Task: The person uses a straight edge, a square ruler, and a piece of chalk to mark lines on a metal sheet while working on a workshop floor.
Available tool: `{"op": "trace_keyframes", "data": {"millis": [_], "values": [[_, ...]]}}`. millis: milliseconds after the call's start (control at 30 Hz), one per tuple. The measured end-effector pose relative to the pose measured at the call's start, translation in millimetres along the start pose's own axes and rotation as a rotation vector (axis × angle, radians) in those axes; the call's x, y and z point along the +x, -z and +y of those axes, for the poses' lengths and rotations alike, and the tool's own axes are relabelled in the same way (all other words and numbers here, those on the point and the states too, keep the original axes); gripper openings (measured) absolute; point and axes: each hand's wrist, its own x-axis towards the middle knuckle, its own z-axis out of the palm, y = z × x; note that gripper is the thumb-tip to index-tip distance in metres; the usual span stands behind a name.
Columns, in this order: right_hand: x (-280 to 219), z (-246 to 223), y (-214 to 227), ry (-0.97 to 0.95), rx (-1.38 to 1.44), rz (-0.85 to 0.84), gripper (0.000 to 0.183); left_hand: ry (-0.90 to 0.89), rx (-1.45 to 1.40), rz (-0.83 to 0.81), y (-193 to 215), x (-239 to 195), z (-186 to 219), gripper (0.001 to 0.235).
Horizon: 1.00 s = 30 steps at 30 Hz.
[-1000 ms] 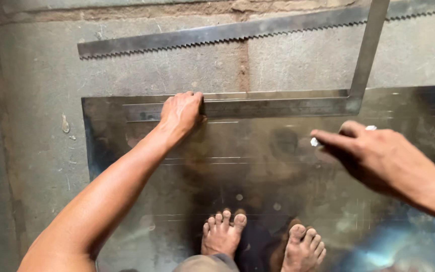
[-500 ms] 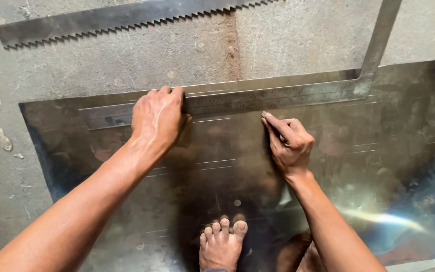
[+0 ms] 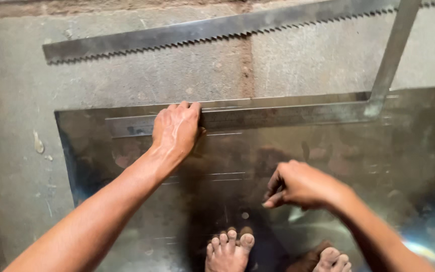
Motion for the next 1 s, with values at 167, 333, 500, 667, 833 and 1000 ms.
{"op": "trace_keyframes", "data": {"millis": [167,333,500,667,833,1000], "values": [[21,17,-56,0.244,0.106,1.071,0.016,0.012,-0.015,0.006,-8,-5,-5,0.042],[48,26,-71,0.270,0.010,1.295,0.018,0.029,-0.006,-0.026,-1,-6,0,0.047],[48,26,-69,0.276,-0.019,1.292,0.019,0.031,-0.019,-0.021,2,-7,2,0.046],[43,22,-35,0.120,-0.286,0.980,0.015,0.005,0.008,0.020,-14,-5,-9,0.042],[12,15,-11,0.022,-0.089,-0.300,0.026,-0.017,0.056,0.118,-16,0,-6,0.029],[34,20,-57,0.245,0.029,0.943,0.018,0.003,-0.008,0.052,-16,-3,-6,0.039]]}}
